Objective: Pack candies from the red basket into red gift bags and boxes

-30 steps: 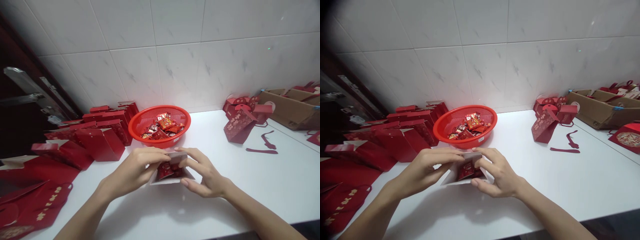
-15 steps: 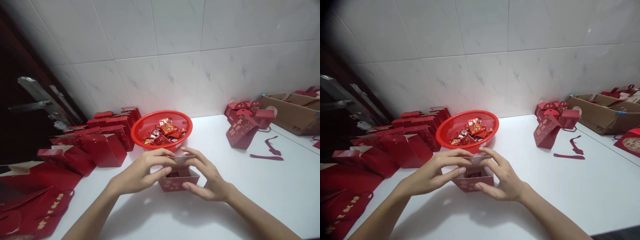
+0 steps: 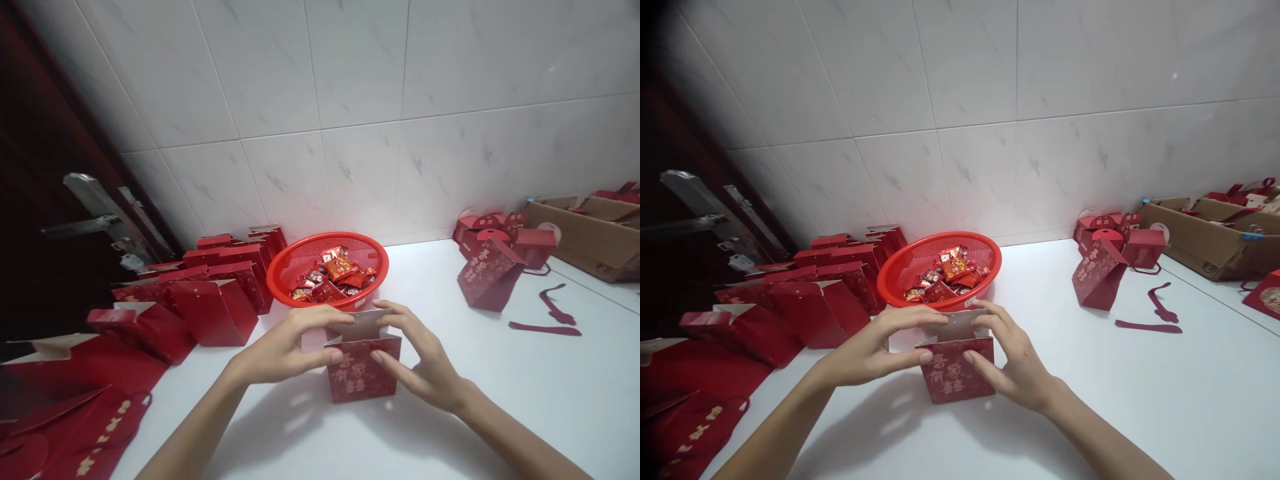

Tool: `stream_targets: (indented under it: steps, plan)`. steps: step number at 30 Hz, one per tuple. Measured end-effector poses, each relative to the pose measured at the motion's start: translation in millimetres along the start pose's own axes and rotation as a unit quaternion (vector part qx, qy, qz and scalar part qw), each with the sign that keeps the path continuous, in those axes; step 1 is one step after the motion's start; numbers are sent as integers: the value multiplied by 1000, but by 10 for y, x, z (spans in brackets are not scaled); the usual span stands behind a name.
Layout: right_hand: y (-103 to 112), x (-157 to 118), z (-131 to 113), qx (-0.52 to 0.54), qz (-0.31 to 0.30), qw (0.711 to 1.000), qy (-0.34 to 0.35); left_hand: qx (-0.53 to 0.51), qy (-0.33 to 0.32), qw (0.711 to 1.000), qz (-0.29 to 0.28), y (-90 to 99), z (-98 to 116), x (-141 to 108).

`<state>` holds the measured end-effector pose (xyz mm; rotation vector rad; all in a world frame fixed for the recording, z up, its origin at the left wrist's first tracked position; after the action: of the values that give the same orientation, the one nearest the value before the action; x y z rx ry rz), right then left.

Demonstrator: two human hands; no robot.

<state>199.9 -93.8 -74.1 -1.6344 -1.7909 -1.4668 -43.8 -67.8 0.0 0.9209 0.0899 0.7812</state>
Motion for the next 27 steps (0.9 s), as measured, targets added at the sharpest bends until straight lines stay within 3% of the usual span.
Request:
stream_targets:
  steps: [4,8,14,17,27]
  plan:
    - [-38,-28,31,25,34,999,-19,3,-9,1000,22,-31,-38,18]
    - [-56,-48,52,74,54,993,-79,0,2,999,44,-77,-95,39]
    - [-42,13,124,160,-25,968,-193,-23,8,995,99,-153,-222,83]
    - [-42,26,150,161,-51,965,-202,-27,5,994,108,-170,-224,103]
    - [-32,19,164,155,-35,965,-210,-18,-8,992,124,-201,-180,108]
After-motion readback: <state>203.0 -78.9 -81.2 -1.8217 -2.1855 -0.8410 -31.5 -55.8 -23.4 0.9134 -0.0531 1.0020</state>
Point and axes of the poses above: each hand's wrist, its own x-axis towards the middle knuckle, its own y-axis out of the back of the hand, z = x × y, the point moved 1 cm from there along x, towards the middle knuckle
